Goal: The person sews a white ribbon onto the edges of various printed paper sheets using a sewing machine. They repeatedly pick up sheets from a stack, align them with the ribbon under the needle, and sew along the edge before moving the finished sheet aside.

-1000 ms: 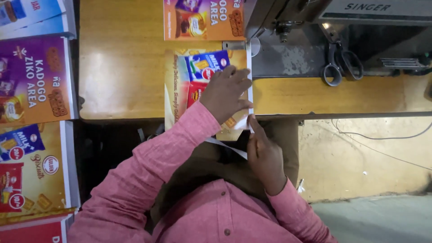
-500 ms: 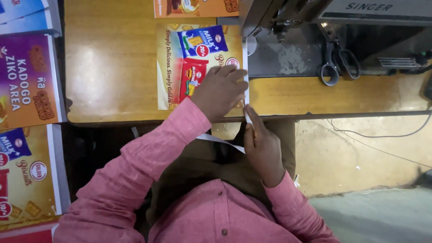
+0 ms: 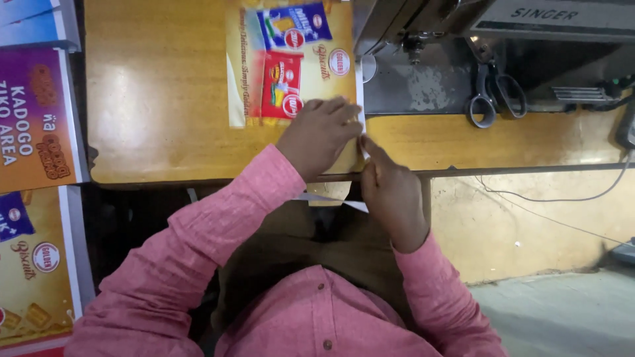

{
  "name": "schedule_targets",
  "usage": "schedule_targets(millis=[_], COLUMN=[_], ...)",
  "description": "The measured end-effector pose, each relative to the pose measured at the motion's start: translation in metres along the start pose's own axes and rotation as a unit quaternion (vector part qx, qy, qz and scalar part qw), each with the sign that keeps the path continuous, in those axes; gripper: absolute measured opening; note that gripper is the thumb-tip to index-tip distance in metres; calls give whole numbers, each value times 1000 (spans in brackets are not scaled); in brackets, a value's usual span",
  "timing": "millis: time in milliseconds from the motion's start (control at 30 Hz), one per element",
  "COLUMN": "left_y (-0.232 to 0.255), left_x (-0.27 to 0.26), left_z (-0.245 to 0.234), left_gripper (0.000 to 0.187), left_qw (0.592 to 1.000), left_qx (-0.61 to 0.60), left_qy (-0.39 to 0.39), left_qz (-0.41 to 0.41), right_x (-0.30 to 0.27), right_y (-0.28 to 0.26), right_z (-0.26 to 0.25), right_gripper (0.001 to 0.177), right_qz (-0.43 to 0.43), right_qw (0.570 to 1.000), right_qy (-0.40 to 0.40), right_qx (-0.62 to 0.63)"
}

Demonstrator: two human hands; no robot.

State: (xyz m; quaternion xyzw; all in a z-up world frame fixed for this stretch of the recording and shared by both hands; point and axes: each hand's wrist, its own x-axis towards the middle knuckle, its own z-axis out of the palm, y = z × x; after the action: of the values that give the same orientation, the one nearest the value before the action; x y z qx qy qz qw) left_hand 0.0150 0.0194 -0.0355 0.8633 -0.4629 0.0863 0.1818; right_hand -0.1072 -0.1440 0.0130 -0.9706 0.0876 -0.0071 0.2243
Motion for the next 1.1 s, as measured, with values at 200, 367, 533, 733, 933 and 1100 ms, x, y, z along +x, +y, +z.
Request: schedule_targets(millis=[200,367,533,733,933,1100], left_y=[-27,-41,-41,-37,-27,19], left_x=[16,25,32,34,17,-10], left_z=[19,23,4,5,52,40], left_gripper=[21,15,11,6,21,32], left_qw=[1000,999,999,996,992,993], left_qx=[20,8,-12,-12,13,-18], left_qy=[-3,38,34,83,127,118], left_qz=[-22,-26,-11,-10,22,6], right_x=[29,50,63,67,21,-48], right_y=[-5,0,-3,-3,-19,-7], right_z=[-1,6,3,7,-6,11], right_gripper=[44,44,47,46,49,55], right_qz=[4,-20,-69,-73,41,40], right_qw=[1000,1000,997,997,998,999], right_qy=[-16,-9,-15,8,-50,-14], right_qx=[8,-7,-9,7,8,23])
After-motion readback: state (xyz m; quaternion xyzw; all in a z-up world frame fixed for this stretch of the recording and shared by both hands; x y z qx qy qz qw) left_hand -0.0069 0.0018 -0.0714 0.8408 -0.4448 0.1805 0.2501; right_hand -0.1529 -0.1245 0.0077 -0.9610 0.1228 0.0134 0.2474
